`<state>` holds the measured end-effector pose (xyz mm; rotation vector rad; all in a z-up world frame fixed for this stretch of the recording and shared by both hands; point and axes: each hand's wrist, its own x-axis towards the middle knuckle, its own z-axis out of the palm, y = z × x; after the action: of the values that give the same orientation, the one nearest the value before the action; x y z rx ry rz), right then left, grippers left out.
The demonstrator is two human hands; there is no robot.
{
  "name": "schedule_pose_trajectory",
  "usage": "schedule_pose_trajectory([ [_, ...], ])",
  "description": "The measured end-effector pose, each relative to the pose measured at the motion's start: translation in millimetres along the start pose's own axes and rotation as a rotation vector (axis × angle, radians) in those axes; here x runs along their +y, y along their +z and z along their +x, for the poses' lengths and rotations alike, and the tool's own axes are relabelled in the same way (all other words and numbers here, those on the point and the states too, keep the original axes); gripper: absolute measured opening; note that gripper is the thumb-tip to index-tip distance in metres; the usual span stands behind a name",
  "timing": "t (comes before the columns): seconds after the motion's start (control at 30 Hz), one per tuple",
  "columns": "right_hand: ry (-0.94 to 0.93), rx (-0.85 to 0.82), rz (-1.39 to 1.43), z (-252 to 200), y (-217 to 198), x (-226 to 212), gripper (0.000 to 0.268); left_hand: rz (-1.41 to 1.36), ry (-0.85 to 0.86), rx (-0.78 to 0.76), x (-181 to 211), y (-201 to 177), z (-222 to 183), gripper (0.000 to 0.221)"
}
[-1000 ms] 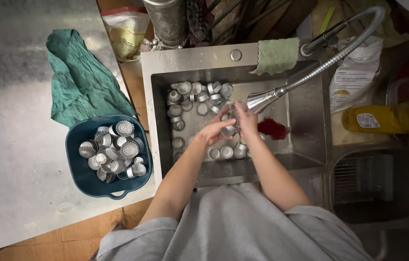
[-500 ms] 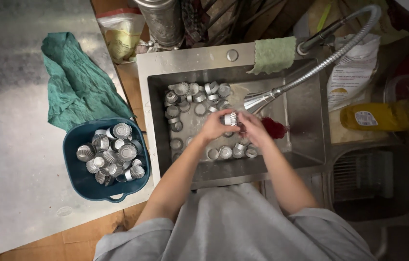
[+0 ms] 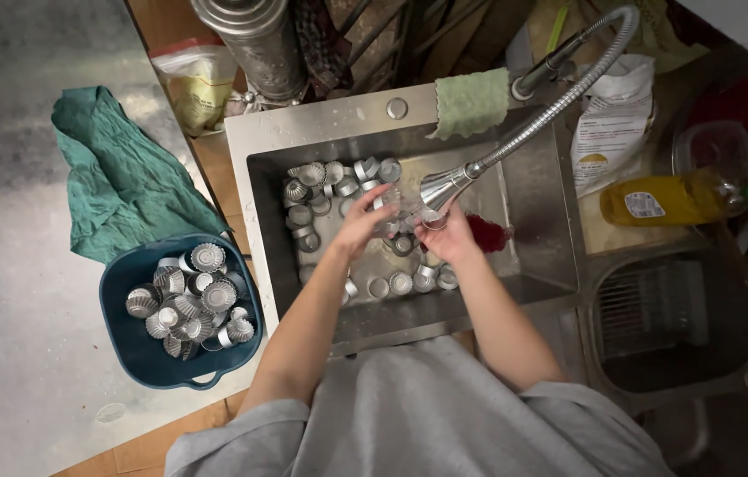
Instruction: The person is rinsing and washing small metal tart or cupcake molds in a sink.
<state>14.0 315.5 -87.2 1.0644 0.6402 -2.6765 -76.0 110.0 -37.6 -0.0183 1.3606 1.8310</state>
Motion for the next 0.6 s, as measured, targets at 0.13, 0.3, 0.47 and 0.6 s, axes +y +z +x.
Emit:
schedule_pose_trajectory([
  [0.13,-0.022,0.026,0.082,-14.4,-6.3,-5.8,0.048,0.014,-0.153,-0.065,-4.5,15.6,20.3,0.056],
  [0.3,-0.092,-0.012,-0.104,-25.6,-14.1,-4.9,0.027,0.366,-0.043,0.043,-32.5,26.3,42.6,0.038],
  [0.47,-0.205,-0.153,-0.454,-10.3,32.5,10.0,0.040,0.136,0.088,0.228,-36.5,-2.0,22.7,0.031],
  [0.6,-0.237,-0.044,-0.454,-8.3,50.8,14.2,0.039,-0.048,-0.013,0.299,-33.1,-8.5,13.7,0.026],
])
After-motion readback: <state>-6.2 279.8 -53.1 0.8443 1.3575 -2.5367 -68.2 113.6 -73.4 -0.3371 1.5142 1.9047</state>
